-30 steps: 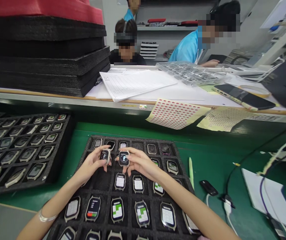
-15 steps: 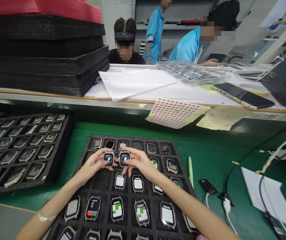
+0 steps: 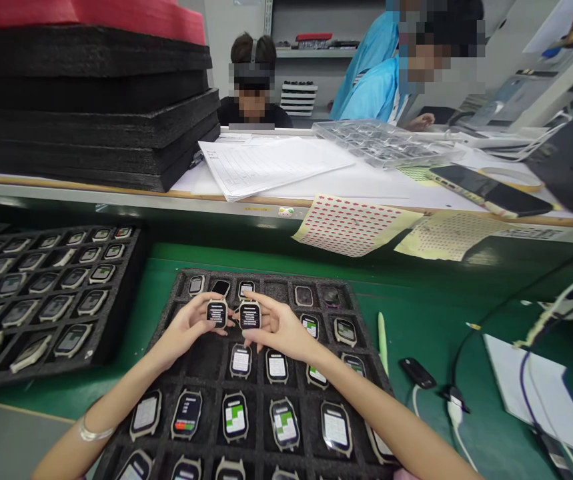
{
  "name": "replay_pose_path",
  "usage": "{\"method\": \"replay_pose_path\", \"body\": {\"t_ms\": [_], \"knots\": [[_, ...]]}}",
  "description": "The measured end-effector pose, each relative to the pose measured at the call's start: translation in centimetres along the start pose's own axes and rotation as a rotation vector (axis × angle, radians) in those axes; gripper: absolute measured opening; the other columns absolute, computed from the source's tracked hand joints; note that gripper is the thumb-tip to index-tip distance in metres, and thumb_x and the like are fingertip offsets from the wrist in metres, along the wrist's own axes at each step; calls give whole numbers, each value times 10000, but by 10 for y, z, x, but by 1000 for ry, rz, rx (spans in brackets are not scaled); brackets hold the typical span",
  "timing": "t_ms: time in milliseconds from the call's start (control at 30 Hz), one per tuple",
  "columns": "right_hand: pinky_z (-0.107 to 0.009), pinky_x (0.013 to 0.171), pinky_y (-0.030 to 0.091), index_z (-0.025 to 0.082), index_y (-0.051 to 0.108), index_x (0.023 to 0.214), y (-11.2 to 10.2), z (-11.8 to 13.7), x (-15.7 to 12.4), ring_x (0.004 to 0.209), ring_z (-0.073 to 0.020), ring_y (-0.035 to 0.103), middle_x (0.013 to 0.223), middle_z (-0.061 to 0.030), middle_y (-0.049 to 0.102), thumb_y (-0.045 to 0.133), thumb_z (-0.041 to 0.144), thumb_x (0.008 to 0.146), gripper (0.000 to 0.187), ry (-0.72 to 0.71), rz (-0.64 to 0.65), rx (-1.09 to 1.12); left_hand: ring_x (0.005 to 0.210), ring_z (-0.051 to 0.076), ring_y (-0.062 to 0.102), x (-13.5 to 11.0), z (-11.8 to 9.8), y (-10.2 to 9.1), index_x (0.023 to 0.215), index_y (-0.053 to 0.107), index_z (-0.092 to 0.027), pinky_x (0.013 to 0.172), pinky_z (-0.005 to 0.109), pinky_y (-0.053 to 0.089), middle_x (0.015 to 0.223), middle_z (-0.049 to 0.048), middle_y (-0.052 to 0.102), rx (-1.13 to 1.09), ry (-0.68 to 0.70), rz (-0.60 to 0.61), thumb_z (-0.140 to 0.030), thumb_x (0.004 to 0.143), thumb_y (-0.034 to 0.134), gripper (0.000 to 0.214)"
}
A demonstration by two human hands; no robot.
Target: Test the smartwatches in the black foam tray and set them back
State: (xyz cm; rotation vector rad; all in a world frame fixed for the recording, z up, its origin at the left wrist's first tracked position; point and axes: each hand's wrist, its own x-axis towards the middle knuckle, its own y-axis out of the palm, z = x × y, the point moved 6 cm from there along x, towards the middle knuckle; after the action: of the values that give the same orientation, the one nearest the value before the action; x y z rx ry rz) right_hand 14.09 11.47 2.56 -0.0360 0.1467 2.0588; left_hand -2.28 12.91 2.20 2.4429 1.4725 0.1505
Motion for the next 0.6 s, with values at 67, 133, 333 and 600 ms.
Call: {"method": "replay_pose_path", "body": {"t_ms": [67,133,333,600], "knots": [[-262,578,569,234,236,1453,3,2,-1,772,-187,687,1047,-90,652,711,232,787,818,2,55,-40,975,237,638,0,-2,-3,1132,464,-189,811,350,550,1049,84,633,-13,20,-33,-152,768,621,398],[-284,612,576,243,215,1455,1,4,-2,799,-195,688,1037,-79,647,679,231,809,795,2,94,-100,991,246,638,-1,-4,-5,1137,460,-188,827,353,544,1066,91,635,-21,38,-52,-154,765,633,412],[-350,696,551,200,448,1297,-50,18,13,810,-211,642,1041,-93,623,624,242,813,517,-105,-54,-721,882,228,669,0,-7,-3,1115,472,-168,732,335,565,988,97,656,-17,62,-48,-258,819,637,350],[-397,919,431,177,451,1342,-83,22,29,1040,-271,533,1092,-109,538,603,349,820,571,-168,-62,-1233,758,208,682,3,-5,-4,1056,519,-156,618,294,560,863,76,679,-12,27,-38,-342,788,682,365]]}}
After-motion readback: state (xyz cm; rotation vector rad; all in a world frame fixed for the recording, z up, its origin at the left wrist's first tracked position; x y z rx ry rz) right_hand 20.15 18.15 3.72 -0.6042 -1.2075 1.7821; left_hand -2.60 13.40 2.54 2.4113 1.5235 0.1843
